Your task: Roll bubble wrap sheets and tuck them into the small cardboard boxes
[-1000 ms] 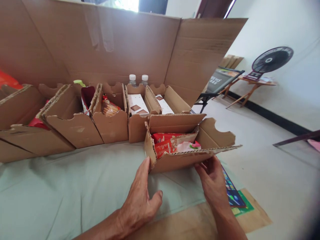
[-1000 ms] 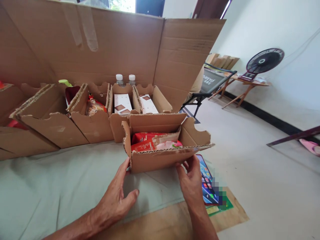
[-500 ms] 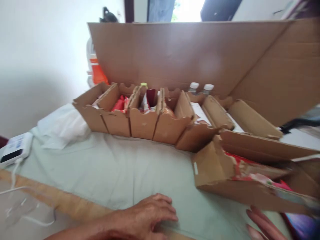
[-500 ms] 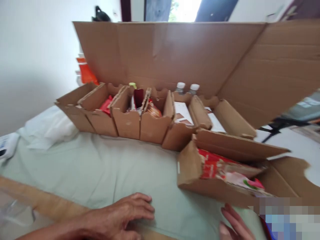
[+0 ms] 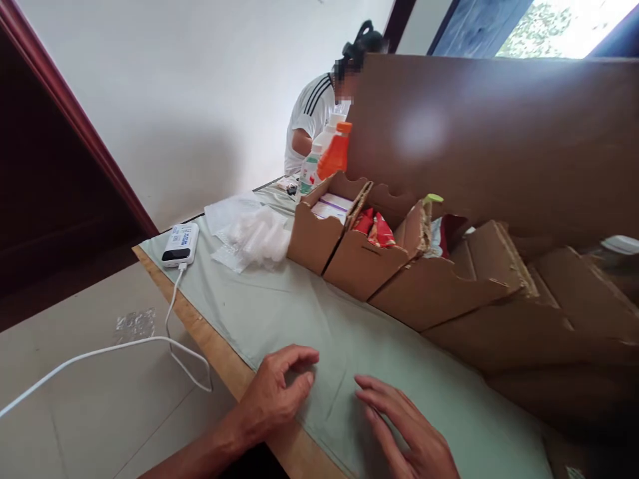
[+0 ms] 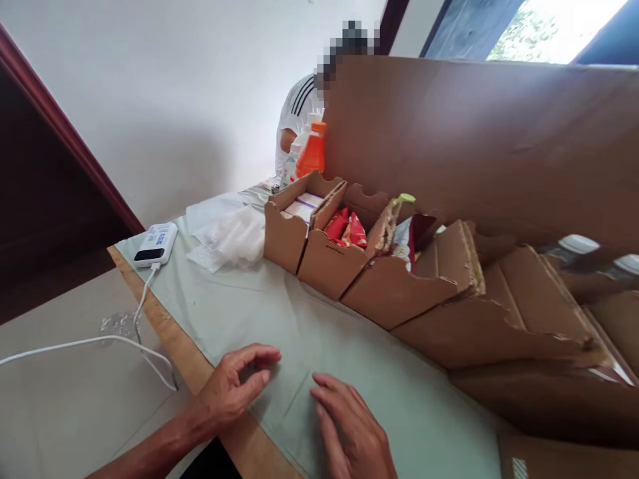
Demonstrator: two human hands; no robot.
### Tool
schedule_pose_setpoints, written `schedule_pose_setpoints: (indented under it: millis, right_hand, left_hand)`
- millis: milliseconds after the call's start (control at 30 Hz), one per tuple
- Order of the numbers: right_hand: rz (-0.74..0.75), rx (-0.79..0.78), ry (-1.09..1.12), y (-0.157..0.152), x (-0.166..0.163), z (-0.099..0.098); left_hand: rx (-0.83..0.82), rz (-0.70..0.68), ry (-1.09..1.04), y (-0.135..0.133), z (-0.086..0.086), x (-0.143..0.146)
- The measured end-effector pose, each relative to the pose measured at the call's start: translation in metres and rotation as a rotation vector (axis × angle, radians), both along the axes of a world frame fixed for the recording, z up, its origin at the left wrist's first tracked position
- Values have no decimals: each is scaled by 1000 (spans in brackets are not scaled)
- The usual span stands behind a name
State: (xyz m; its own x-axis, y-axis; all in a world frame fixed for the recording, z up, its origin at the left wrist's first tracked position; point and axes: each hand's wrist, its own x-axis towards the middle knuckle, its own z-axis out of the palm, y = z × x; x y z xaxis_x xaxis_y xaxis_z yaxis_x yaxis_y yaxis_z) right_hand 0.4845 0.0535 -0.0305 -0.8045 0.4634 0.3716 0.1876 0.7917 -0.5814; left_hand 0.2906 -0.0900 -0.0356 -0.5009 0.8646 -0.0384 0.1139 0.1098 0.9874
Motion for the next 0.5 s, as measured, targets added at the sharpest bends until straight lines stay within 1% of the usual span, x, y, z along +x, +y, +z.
schedule_pose_setpoints:
  millis: [67,133,200,267,400,433,500]
  right_hand:
    - [44,13,-24,6,-49,11]
    - [98,20,-71,11,-95,17]
    - [131,40,-100,15,-134,19]
    - [155,81,-100,18,-164,18]
    - [193,208,-77,19,-210,22]
    - [209,254,-97,19,-223,24]
    - [237,367,-210,20,-252,29]
  left_hand:
    - [68,43,10,-2,-10,-8]
    - [133,14,59,-2,-16,-11]
    - [182,-4,107,-1,-20,-11]
    - [221,11,110,0,-22,-12]
    - [271,46,46,4,-31,-14]
    - [280,49,33,4,-33,-14]
    - [301,53,20,6,-38,-14]
